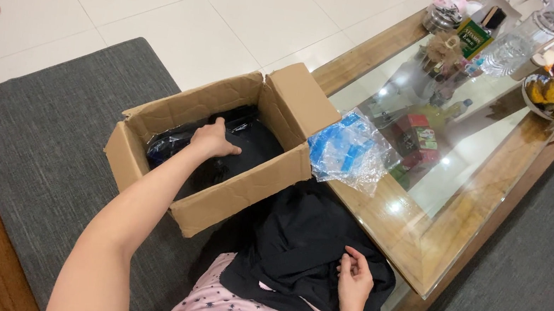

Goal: Packing black face masks from a cardboard box into a black fabric bag

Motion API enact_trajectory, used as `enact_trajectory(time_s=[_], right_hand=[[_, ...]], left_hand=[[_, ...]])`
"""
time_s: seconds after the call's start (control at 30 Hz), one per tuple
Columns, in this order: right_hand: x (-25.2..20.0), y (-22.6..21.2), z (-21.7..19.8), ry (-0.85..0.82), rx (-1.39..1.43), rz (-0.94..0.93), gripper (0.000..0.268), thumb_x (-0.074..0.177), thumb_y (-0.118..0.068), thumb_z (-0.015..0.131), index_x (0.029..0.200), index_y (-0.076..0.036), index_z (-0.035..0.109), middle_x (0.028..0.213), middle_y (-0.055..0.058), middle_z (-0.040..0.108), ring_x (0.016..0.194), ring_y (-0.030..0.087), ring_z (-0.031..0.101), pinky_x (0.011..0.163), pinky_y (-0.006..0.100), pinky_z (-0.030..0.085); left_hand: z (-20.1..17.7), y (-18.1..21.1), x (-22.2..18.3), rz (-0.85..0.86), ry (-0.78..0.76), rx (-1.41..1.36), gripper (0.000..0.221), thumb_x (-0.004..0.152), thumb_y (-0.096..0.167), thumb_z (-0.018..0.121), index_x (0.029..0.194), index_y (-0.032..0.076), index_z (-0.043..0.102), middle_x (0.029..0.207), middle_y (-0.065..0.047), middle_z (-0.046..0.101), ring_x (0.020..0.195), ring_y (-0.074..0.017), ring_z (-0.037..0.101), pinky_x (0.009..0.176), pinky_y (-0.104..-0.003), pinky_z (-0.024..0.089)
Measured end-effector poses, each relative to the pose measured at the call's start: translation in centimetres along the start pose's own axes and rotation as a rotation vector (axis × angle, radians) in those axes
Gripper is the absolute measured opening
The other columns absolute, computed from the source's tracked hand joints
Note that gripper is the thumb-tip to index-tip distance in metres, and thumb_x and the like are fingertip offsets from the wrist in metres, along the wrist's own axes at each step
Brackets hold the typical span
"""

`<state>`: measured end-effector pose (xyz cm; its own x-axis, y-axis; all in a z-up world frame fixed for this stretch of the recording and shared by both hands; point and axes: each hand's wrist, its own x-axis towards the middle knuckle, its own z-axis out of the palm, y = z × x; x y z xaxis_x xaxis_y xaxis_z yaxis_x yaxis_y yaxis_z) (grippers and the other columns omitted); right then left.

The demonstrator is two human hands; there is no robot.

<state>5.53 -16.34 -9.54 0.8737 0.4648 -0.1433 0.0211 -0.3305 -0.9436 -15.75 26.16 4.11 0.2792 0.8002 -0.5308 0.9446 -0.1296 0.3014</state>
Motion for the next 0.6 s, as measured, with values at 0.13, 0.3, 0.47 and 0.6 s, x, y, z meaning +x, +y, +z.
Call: enact_trajectory(time_s=[0.13, 0.3, 0.47, 0.6], right_hand=[[-0.5, -1.4, 0.0, -0.004, -0.012, 0.043, 0.022, 0.098, -0.012, 0.062, 0.116, -0.008, 0.074, 0.075, 0.002, 0.061, 0.067, 0.011, 0.060, 0.059, 0.025, 0.049], [-1.1, -2.4, -0.2, -0.003, -0.027, 0.065, 0.022, 0.099, -0.012, 0.061, 0.116, -0.007, 0.075, 0.075, 0.002, 0.061, 0.068, 0.012, 0.061, 0.062, 0.026, 0.049], [-1.0, -1.9, -0.1, -0.004, 0.005, 0.043, 0.022, 0.099, -0.012, 0.062, 0.116, -0.008, 0.074, 0.076, 0.001, 0.059, 0.066, 0.010, 0.058, 0.061, 0.023, 0.047], [-0.9, -1.9, -0.1, -0.001, 0.001, 0.053, 0.022, 0.098, -0.012, 0.062, 0.116, -0.007, 0.074, 0.074, 0.001, 0.058, 0.065, 0.010, 0.058, 0.061, 0.024, 0.047]], left_hand=[[-0.4, 0.2, -0.4, 0.019, 0.040, -0.030, 0.095, 0.072, 0.054, 0.088, 0.145, 0.018, 0.039, 0.137, -0.014, 0.062, 0.128, -0.0395, 0.057, 0.097, -0.050, 0.052], [-2.5, 1.0, -2.5, 0.079, 0.042, -0.139, 0.095, 0.067, 0.048, 0.092, 0.145, 0.022, 0.044, 0.145, -0.012, 0.057, 0.135, -0.0351, 0.052, 0.106, -0.046, 0.045], [-7.6, 1.2, -5.0, 0.103, 0.162, -0.276, 0.093, 0.062, 0.053, 0.090, 0.141, 0.017, 0.058, 0.142, -0.009, 0.061, 0.133, -0.0299, 0.055, 0.111, -0.041, 0.042], [-9.9, 1.2, -6.4, 0.246, 0.277, -0.285, 0.044, 0.069, 0.048, 0.090, 0.091, 0.015, 0.072, 0.075, -0.002, 0.064, 0.076, -0.0232, 0.062, 0.067, -0.039, 0.041]])
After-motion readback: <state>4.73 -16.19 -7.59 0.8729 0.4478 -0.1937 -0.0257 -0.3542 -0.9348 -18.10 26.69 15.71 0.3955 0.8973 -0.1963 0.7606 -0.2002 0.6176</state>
